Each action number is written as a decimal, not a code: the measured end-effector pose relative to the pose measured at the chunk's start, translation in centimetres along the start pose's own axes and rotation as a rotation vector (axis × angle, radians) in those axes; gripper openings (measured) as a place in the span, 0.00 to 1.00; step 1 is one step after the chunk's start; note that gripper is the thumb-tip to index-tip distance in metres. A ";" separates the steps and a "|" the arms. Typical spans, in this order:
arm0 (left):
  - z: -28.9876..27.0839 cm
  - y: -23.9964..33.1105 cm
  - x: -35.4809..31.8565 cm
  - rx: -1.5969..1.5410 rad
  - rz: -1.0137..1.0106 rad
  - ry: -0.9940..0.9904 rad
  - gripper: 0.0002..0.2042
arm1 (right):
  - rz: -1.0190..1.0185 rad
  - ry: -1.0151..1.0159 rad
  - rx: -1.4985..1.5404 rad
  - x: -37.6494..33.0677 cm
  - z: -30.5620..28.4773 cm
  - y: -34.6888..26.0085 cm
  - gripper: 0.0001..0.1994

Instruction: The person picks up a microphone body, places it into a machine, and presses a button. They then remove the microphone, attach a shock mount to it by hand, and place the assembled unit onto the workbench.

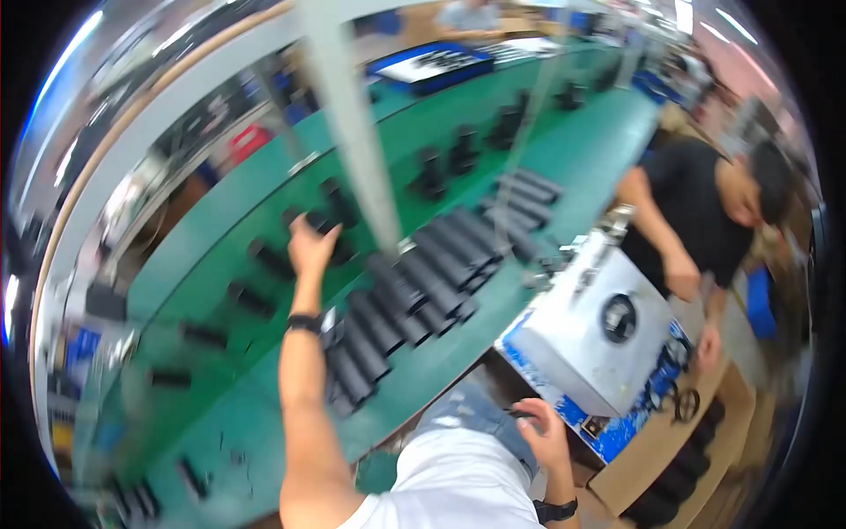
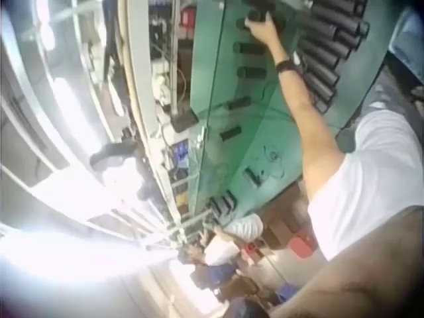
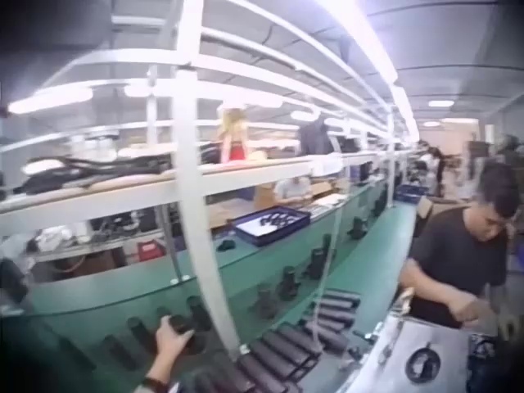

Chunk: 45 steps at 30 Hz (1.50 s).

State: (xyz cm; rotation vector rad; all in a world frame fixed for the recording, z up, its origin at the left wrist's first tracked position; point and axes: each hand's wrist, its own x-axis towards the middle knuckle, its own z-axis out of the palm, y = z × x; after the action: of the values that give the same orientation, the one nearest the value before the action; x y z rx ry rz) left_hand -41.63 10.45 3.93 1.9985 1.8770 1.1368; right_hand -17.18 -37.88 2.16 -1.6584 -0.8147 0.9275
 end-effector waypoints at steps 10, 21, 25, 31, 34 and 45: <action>7.0 -2.6 4.4 0.056 0.199 -0.087 0.22 | 0.078 0.017 -0.092 1.2 -1.6 1.8 0.21; 8.0 -3.0 16.7 0.276 0.520 -0.088 0.30 | 0.151 0.003 -0.029 3.0 -0.7 2.5 0.23; 9.0 -5.5 17.0 0.324 0.555 -0.159 0.27 | 0.183 0.024 -0.040 3.4 -0.5 2.3 0.23; 9.0 -8.1 15.9 0.407 0.570 -0.286 0.23 | 0.197 0.043 -0.026 3.7 -0.4 2.8 0.23; 9.0 -8.9 16.4 0.463 0.574 -0.330 0.21 | 0.195 0.063 -0.025 3.9 -0.4 3.6 0.22; 8.6 -2.3 13.1 0.642 0.301 -0.503 0.29 | 0.165 0.098 -0.102 3.0 -0.7 3.7 0.22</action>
State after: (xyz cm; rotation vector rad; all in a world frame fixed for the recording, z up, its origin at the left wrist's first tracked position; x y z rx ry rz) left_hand -39.14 25.96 1.87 2.6304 1.8319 -0.0022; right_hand -14.89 -36.50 -1.84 -1.8669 -0.6764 0.9219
